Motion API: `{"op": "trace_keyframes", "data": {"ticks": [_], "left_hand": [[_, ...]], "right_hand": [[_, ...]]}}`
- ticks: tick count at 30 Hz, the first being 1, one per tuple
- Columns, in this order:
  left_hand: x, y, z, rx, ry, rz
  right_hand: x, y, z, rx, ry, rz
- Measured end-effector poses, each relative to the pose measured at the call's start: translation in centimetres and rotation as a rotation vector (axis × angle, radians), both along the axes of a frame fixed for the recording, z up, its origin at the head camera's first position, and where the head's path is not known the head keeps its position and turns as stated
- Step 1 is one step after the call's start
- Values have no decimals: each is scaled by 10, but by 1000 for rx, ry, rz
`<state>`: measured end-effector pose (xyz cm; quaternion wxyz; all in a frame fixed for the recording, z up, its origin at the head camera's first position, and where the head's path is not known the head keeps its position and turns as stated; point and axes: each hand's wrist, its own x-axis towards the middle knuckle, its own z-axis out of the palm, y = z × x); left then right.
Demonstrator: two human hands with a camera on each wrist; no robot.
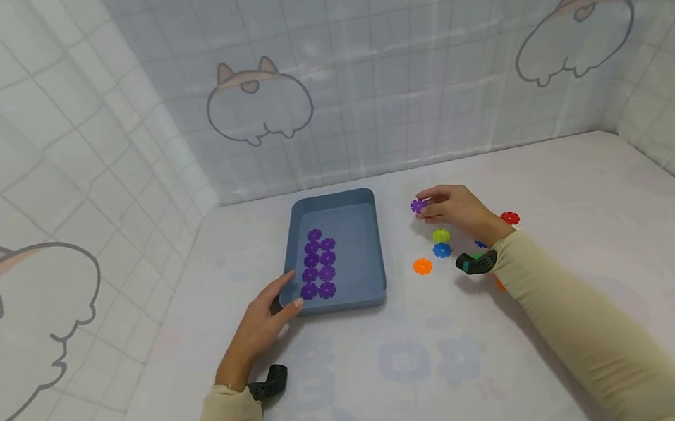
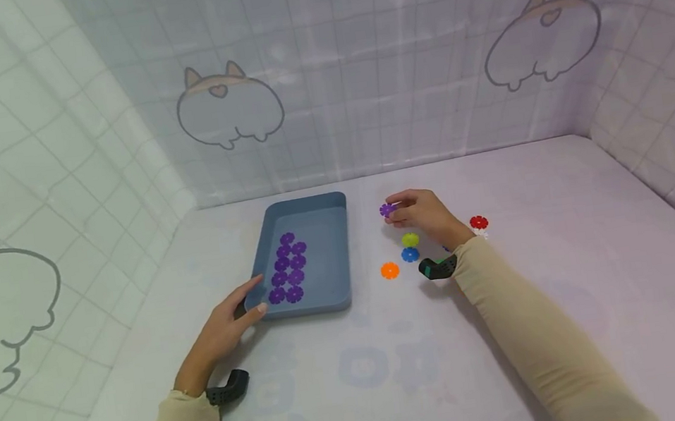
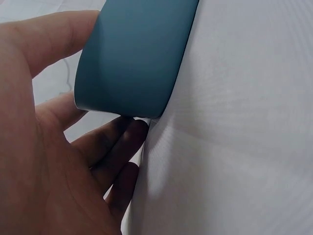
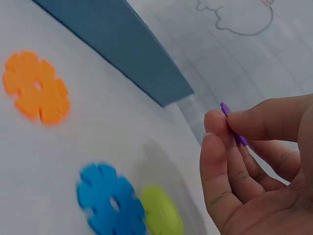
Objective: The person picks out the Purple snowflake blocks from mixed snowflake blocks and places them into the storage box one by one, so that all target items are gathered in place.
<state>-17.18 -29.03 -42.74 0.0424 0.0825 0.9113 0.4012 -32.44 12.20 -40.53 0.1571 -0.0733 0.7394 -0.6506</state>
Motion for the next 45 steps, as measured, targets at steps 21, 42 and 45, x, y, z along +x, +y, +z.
{"op": "trace_keyframes", "data": {"ticks": [21, 42, 45], "left_hand": [[-2, -1, -2, 0, 9, 9], [-3, 2, -3, -20, 10, 11], [-2, 2, -2, -22, 6, 15]], "right_hand": [[-8, -54, 1, -94, 9, 31], [-11, -95, 8, -201, 34, 55], [-11, -102, 12, -174, 42, 69]]}}
